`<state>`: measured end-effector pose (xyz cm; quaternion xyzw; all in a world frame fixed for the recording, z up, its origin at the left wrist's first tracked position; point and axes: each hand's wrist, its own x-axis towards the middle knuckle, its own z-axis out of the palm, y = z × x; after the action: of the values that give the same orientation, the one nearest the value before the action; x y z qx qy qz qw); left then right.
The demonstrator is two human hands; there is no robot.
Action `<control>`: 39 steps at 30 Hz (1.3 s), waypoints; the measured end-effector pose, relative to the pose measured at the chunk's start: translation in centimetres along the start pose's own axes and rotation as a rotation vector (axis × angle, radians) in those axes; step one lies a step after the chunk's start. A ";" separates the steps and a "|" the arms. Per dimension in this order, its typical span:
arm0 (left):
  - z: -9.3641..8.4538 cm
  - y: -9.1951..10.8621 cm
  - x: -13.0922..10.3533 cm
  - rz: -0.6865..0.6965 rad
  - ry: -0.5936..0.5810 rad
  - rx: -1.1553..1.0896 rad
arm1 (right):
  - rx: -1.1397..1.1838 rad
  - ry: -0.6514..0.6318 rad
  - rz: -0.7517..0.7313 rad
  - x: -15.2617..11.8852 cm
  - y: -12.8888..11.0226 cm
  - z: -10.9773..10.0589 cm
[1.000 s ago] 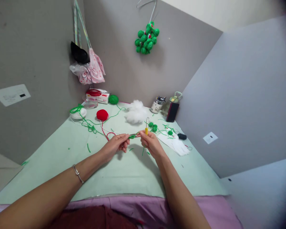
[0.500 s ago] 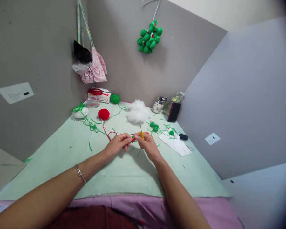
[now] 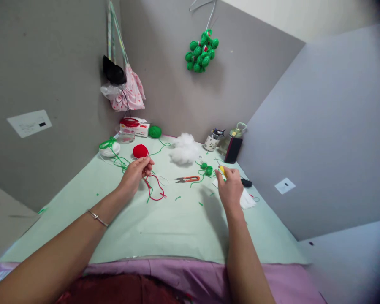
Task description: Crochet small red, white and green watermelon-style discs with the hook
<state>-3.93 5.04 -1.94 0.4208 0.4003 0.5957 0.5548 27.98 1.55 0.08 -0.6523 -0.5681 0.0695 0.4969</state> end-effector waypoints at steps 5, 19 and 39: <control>0.2 -0.1 -0.2 -0.001 0.000 -0.004 | -0.005 -0.395 -0.199 -3.1 -2.8 4.1; 0.4 -0.1 -0.4 -0.017 -0.058 0.066 | 0.088 -0.929 -0.279 -3.2 -5.2 8.6; 0.6 -0.2 -0.5 -0.027 -0.141 0.063 | 0.781 -0.656 0.276 -0.5 -4.0 4.5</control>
<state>-3.25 4.59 -1.97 0.4735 0.3845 0.5441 0.5761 22.15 3.14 0.52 -0.4314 -0.5345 0.5411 0.4852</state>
